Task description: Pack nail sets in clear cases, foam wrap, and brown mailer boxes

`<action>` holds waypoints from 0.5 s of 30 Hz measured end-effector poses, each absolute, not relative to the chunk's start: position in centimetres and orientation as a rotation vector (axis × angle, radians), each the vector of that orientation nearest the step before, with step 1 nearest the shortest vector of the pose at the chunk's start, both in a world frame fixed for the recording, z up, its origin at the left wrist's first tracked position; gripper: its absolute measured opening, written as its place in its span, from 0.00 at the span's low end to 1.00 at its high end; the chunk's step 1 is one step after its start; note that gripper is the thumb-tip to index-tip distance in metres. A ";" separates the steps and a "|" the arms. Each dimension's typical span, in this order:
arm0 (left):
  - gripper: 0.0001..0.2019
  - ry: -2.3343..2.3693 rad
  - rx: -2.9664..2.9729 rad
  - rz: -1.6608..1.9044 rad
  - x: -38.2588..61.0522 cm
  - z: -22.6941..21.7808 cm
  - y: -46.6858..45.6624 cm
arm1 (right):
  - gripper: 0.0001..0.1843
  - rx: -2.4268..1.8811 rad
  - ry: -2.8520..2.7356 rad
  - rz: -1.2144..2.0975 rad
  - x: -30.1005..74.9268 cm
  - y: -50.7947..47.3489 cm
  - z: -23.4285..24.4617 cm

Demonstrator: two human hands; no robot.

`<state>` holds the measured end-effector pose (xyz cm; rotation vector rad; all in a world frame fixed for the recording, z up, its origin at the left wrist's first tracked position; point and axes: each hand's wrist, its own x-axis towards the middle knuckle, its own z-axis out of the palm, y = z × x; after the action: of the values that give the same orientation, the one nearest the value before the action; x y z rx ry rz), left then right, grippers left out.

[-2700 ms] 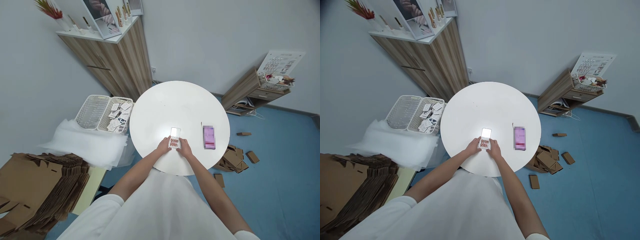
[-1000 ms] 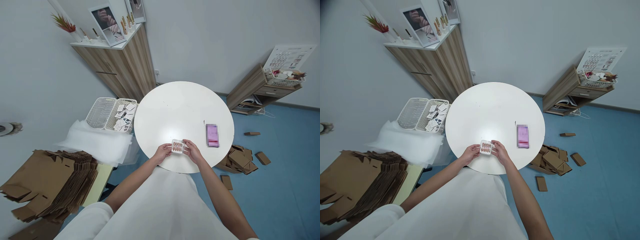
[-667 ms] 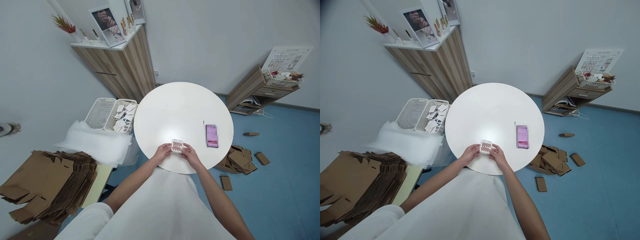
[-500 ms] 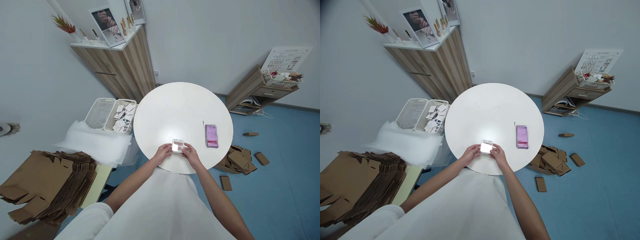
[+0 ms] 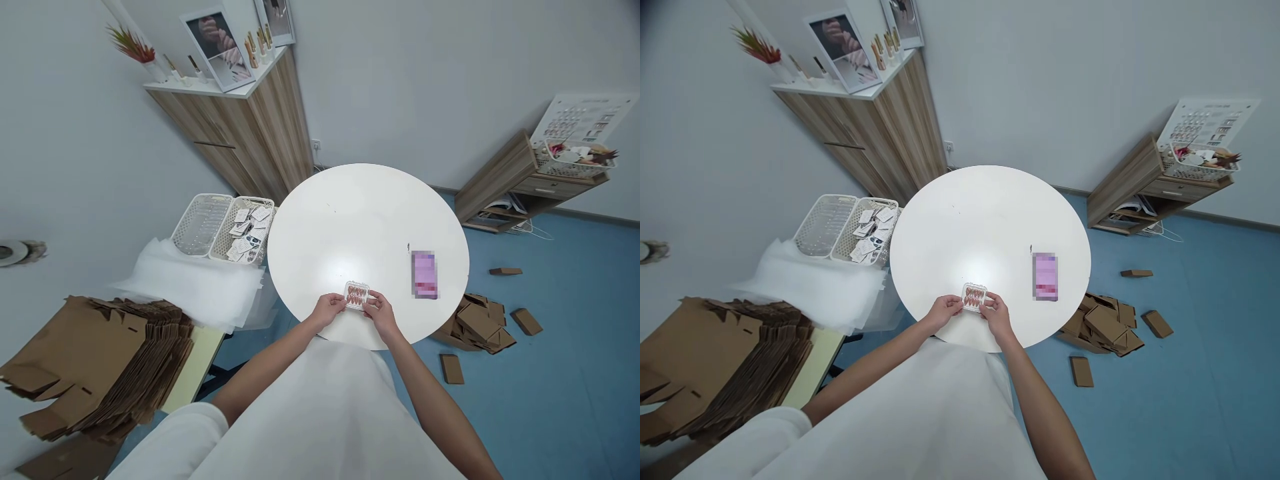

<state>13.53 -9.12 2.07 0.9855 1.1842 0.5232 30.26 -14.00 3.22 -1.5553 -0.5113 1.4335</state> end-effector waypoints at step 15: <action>0.21 1.478 1.179 0.741 9.5 2.2 -8.7 | 0.25 -1.612 -0.663 1.432 24.3 -9.8 2.8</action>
<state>9.50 -8.69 2.23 1.1786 1.4784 0.7412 24.32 -9.79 2.81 -1.6124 -0.6632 1.4318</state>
